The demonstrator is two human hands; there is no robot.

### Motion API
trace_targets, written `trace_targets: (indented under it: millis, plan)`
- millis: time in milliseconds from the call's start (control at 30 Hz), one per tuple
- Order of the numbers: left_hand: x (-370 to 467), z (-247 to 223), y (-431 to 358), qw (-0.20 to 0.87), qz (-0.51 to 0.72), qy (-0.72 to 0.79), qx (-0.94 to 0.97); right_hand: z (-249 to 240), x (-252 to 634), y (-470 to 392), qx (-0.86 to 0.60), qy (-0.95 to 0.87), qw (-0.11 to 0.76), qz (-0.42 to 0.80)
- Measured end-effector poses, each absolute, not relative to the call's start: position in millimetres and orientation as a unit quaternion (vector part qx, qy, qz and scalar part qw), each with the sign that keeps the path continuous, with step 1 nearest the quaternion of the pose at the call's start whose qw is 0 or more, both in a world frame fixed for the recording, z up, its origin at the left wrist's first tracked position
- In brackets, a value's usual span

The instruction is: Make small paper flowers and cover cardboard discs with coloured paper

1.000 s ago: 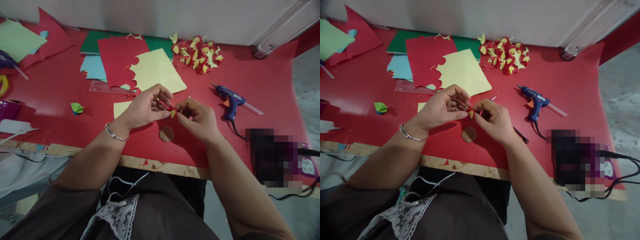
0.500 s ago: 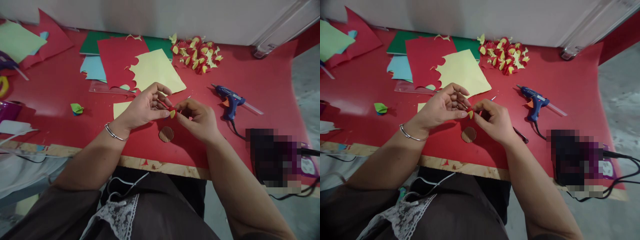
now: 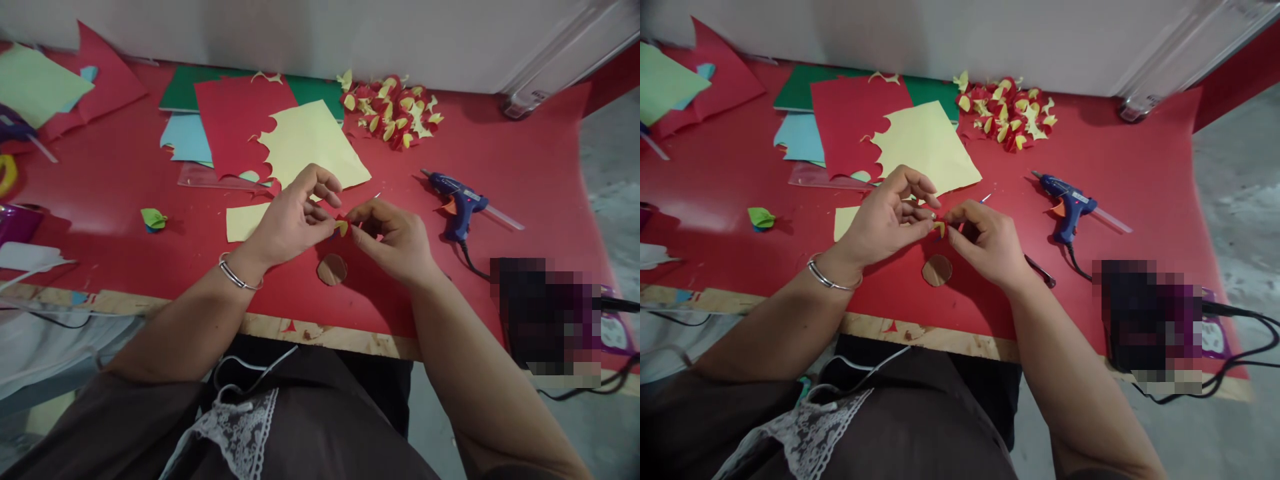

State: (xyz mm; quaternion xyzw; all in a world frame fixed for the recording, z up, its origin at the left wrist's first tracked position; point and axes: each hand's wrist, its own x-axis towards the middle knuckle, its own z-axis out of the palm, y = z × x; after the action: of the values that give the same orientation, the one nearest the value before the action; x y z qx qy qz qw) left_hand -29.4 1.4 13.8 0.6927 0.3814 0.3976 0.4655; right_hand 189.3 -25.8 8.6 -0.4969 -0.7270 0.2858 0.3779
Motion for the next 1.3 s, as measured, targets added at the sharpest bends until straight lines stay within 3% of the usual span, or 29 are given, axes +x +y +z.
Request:
trace_targets:
  millis: [367,1300]
  plan:
    - [-25,14,-7,0.311,0.412,0.355,0.779,4,188,-26,-0.504,-0.707,0.408,0.28]
    - [-24,12,-6,0.328,0.388,0.374,0.776,2,190,-26,-0.512,-0.692,0.412,0.299]
